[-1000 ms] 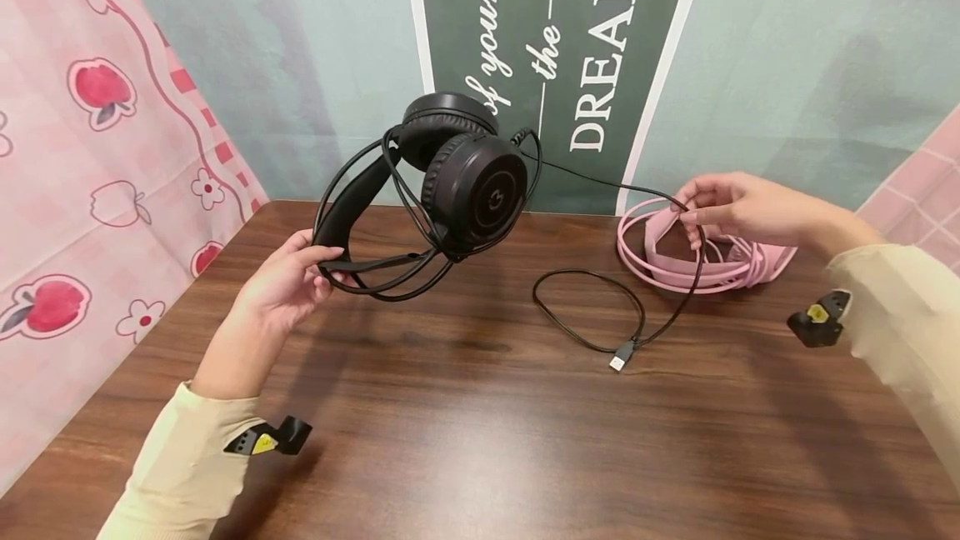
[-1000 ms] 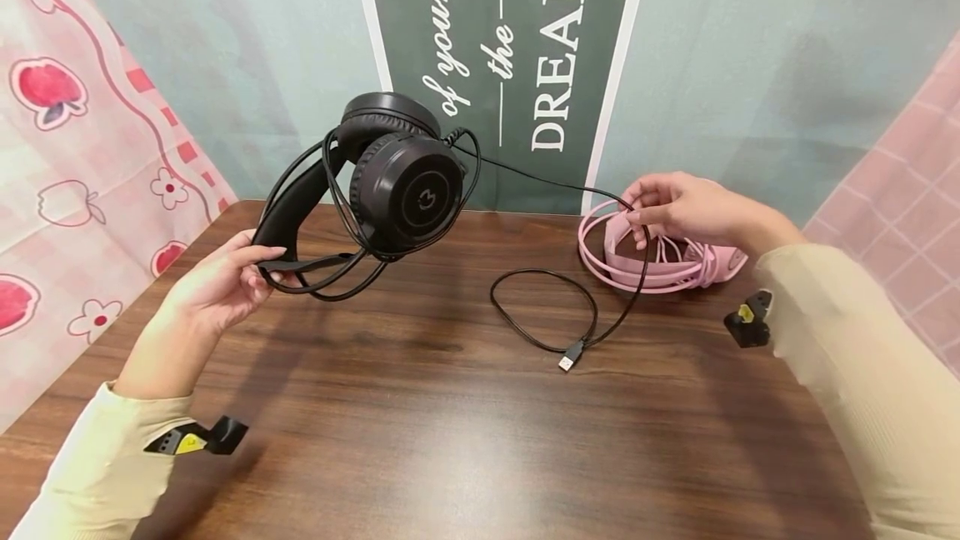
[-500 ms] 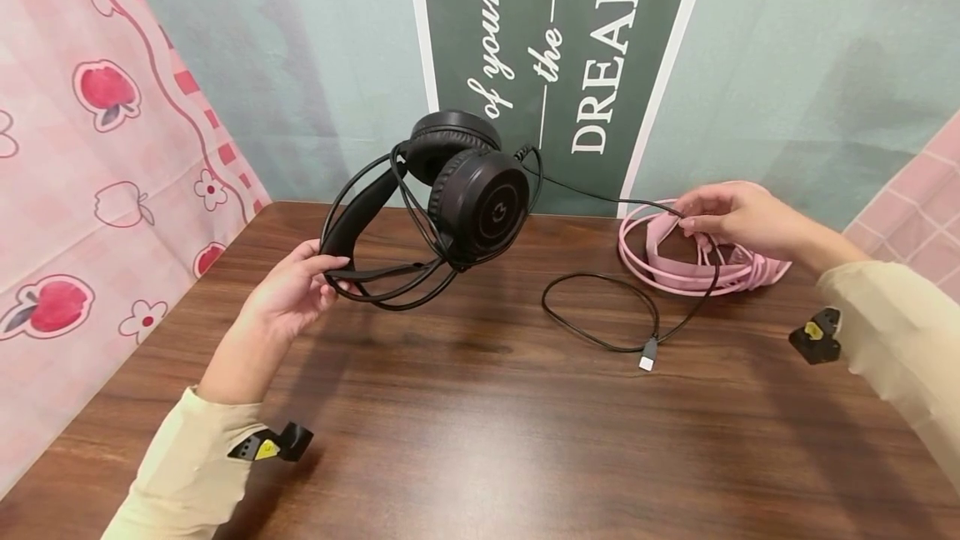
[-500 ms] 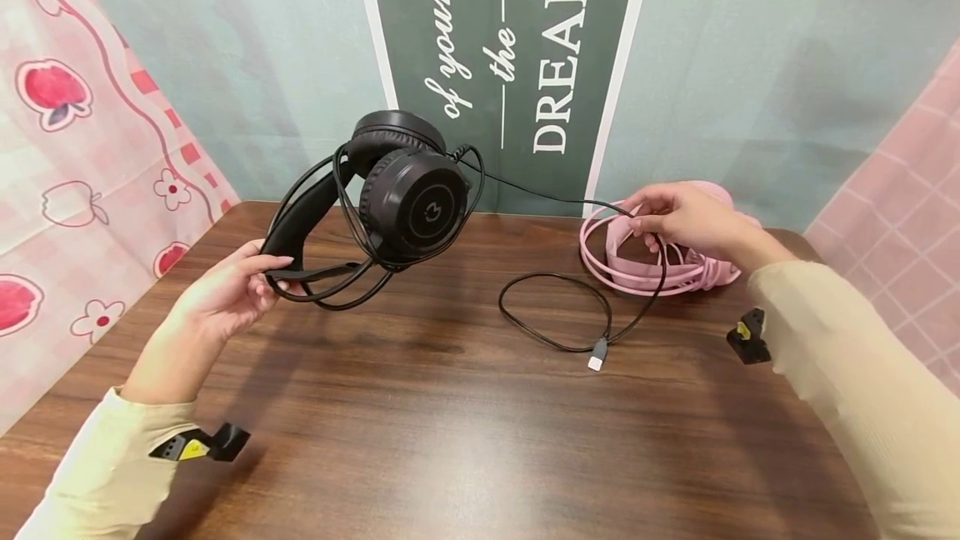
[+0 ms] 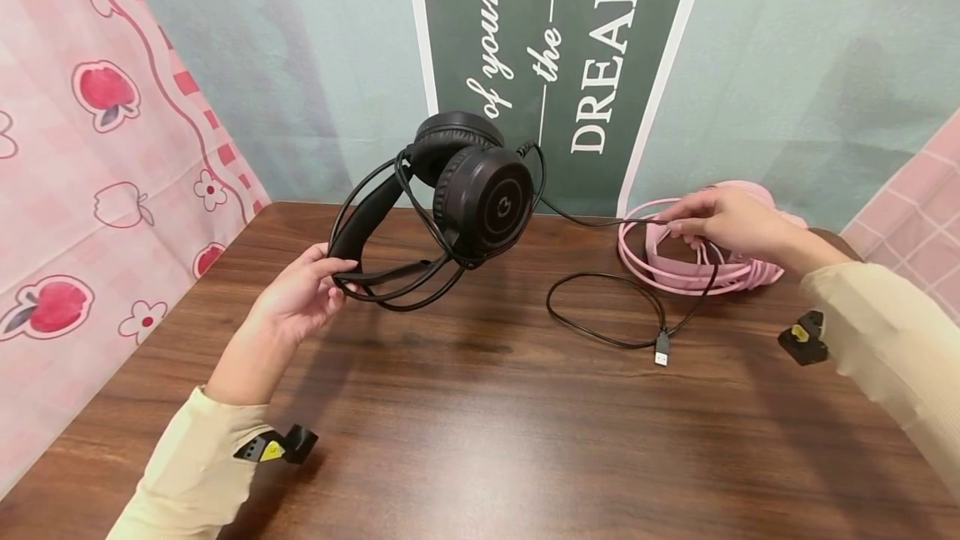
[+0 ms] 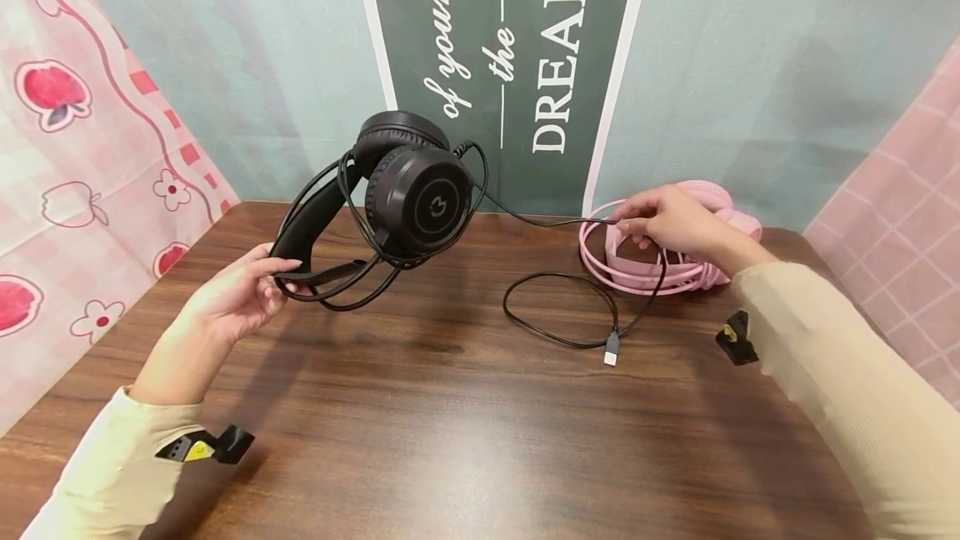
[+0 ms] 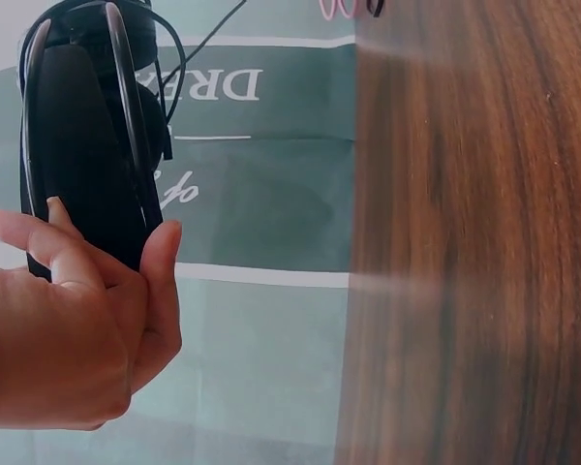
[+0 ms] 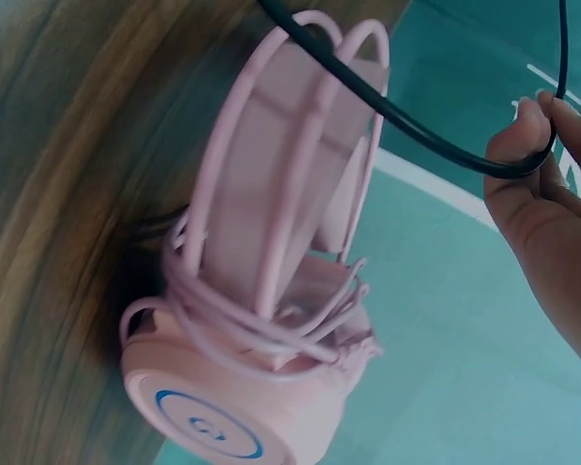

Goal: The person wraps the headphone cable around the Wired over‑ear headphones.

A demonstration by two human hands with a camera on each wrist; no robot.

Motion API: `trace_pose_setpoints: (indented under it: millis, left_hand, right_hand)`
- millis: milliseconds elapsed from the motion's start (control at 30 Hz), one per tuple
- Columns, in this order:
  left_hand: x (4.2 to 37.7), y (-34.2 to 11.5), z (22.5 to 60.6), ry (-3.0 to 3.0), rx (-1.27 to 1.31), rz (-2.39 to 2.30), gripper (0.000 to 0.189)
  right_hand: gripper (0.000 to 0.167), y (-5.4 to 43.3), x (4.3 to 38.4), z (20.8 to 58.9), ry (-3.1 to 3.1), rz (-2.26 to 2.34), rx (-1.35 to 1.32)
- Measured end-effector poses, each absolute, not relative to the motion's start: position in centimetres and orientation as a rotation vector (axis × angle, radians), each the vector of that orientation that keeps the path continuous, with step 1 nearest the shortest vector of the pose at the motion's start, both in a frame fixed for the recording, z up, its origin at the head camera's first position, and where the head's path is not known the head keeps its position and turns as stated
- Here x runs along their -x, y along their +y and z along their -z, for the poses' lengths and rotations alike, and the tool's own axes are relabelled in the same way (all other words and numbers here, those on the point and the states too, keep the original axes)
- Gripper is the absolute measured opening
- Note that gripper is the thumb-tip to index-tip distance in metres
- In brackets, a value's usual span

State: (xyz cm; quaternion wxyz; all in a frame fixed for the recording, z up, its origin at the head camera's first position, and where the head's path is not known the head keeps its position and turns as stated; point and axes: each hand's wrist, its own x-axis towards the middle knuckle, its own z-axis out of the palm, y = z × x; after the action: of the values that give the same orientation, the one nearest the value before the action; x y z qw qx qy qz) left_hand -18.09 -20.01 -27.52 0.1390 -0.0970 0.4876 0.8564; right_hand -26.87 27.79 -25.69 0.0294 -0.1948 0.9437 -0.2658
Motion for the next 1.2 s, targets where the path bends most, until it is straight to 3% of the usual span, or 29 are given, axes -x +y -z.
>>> trace_pose_setpoints:
  millis: [400,900,1200]
  left_hand:
    - [18.2,-19.9,27.6,1.424,0.274,-2.484,0.018]
    - [18.7,-18.8,27.7,1.516,0.362,-2.532,0.020]
    - [19.0,-18.0,28.3,1.599,0.421,-2.511,0.022]
  right_hand:
    - [0.020,27.6,26.7,25.0,3.014,0.758,0.484]
    - [0.012,24.2,25.6,26.3,2.855,0.776,1.107]
    - [0.010,21.5,24.3,26.4,2.756,0.766,1.196]
